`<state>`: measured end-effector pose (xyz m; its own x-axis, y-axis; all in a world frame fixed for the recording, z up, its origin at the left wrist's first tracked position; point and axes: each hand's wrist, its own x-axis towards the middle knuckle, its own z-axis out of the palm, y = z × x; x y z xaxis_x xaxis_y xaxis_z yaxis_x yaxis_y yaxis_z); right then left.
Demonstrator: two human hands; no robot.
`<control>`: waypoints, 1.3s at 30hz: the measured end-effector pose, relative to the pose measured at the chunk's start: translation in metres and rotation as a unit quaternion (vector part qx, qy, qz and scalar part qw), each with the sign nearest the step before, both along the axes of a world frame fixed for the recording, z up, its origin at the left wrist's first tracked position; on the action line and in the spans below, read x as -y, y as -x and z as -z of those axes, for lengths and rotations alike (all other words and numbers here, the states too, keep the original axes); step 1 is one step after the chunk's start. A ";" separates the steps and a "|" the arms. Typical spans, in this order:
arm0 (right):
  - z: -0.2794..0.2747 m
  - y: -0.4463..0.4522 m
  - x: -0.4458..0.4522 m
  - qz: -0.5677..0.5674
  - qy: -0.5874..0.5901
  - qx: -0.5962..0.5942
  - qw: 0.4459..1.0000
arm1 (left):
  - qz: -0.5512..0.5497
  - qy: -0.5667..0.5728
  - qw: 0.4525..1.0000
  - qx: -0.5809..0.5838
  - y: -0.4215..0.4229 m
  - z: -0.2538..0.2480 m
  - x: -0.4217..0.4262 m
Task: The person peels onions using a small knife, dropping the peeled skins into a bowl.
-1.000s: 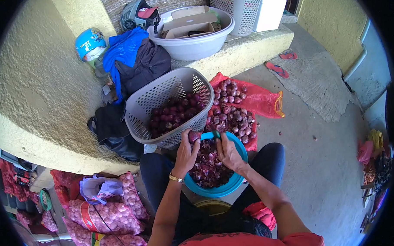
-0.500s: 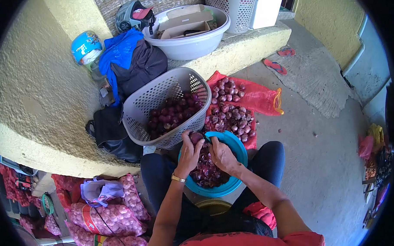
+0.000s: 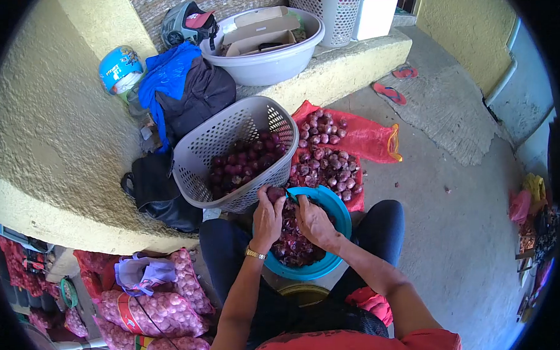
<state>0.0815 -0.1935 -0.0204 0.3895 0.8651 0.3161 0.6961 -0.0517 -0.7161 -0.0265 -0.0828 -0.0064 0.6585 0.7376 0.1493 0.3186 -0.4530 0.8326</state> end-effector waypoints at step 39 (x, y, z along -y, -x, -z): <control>0.038 -0.030 0.000 0.072 -0.148 0.123 0.979 | 0.044 0.367 0.894 0.254 0.000 0.001 -0.009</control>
